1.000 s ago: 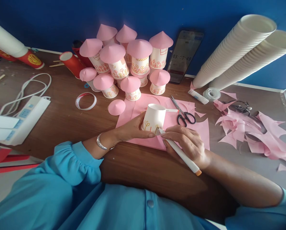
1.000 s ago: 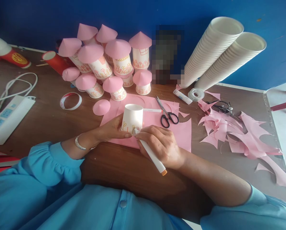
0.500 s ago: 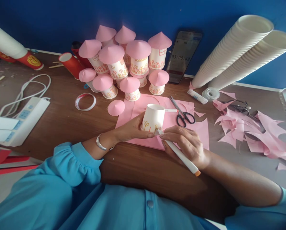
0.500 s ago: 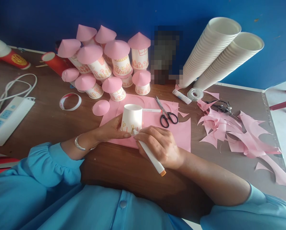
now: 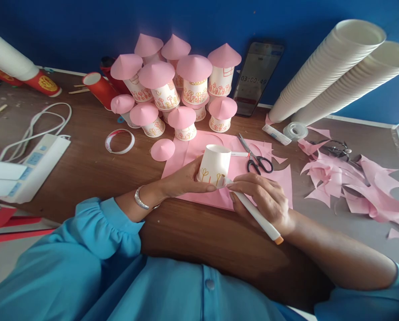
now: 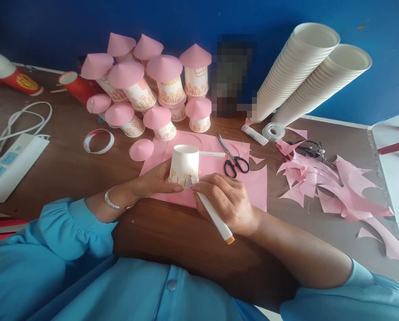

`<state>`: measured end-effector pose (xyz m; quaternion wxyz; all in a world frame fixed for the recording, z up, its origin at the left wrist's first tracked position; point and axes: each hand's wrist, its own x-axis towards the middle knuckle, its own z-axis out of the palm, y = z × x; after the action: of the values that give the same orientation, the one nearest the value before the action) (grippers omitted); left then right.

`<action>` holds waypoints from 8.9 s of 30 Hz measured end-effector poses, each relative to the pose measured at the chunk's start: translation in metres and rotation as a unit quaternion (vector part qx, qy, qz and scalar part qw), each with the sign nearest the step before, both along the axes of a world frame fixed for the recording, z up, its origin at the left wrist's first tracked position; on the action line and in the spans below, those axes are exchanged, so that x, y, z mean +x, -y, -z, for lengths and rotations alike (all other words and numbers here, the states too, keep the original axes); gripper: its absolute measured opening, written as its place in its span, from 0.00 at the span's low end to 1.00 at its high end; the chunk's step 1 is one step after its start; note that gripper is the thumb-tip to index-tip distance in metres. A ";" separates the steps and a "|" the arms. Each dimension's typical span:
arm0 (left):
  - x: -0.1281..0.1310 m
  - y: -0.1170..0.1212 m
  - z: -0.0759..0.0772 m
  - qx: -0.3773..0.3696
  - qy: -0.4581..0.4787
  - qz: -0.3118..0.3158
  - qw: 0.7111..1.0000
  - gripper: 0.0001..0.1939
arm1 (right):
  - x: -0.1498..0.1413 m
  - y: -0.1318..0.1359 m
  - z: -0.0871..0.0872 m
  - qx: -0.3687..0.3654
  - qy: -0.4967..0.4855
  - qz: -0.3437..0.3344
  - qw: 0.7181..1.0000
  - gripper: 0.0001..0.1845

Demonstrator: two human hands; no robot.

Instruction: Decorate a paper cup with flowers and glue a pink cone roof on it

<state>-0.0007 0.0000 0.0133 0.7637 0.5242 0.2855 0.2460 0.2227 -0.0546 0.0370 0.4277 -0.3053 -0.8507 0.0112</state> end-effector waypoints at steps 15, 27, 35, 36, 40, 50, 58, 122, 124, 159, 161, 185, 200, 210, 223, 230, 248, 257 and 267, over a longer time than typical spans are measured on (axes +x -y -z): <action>0.001 0.001 0.000 -0.005 0.000 -0.005 1.000 0.32 | -0.003 0.005 0.002 -0.026 -0.003 -0.021 0.999 0.15; 0.001 0.001 0.001 -0.012 0.003 0.003 1.000 0.28 | 0.000 0.004 0.001 -0.027 -0.004 -0.036 0.999 0.16; 0.001 0.001 0.000 -0.003 -0.015 -0.006 1.000 0.34 | -0.001 0.002 0.003 -0.016 -0.001 -0.030 0.999 0.16; 0.001 0.001 0.000 0.000 -0.018 -0.007 1.000 0.34 | -0.001 0.002 0.003 -0.015 0.000 -0.030 0.999 0.16; 0.002 0.002 -0.001 0.007 -0.020 -0.003 1.000 0.32 | -0.002 0.001 0.004 -0.005 0.001 -0.032 0.999 0.15; 0.003 0.003 0.000 0.028 -0.004 0.015 0.999 0.27 | -0.001 0.001 0.006 -0.003 -0.003 -0.041 0.999 0.15; 0.003 0.002 0.000 0.016 -0.004 0.014 1.000 0.28 | -0.001 0.002 0.003 -0.011 0.005 -0.045 0.999 0.14; 0.000 -0.001 -0.002 -0.040 0.046 0.019 0.998 0.30 | 0.000 -0.001 0.004 -0.010 -0.014 -0.057 0.998 0.16; 0.001 -0.001 -0.003 -0.034 0.047 0.020 0.998 0.26 | 0.000 -0.001 0.004 -0.014 -0.012 -0.052 0.998 0.16; 0.000 0.000 0.002 -0.012 0.053 0.020 0.998 0.26 | -0.002 0.000 0.005 -0.005 -0.009 -0.033 0.999 0.14; 0.001 0.000 0.001 -0.012 0.060 0.022 0.998 0.24 | -0.002 0.001 0.006 -0.005 -0.009 -0.037 0.999 0.14; -0.001 -0.001 0.002 -0.010 0.054 0.027 0.998 0.26 | 0.000 0.002 0.002 -0.010 -0.001 -0.023 1.000 0.12; 0.000 0.000 0.002 -0.016 0.051 0.024 0.998 0.24 | -0.002 0.004 0.002 -0.017 -0.008 -0.041 0.999 0.14; 0.001 0.000 0.003 -0.014 0.043 0.022 0.999 0.26 | -0.002 0.003 0.000 -0.011 0.004 -0.037 0.999 0.14; 0.000 0.001 0.001 0.026 0.007 0.026 0.999 0.28 | -0.001 0.001 0.002 0.001 -0.003 -0.038 0.999 0.16; 0.000 0.001 0.000 0.011 -0.014 0.013 1.000 0.31 | -0.001 0.002 0.005 -0.009 -0.001 -0.056 0.998 0.15; -0.002 -0.001 0.003 -0.031 0.040 0.017 0.999 0.32 | 0.004 0.004 0.002 0.015 -0.027 -0.010 0.999 0.13; -0.003 -0.001 0.004 -0.048 0.088 -0.007 0.995 0.30 | 0.004 0.004 0.018 -0.028 -0.058 -0.025 0.998 0.19; 0.002 0.002 0.006 -0.068 0.047 -0.008 0.997 0.41 | -0.004 0.006 0.013 -0.055 -0.051 -0.099 0.992 0.15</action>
<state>0.0009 -0.0018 0.0077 0.8081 0.4566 0.2697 0.2564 0.2187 -0.0606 0.0243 0.4497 -0.2418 -0.8519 0.1162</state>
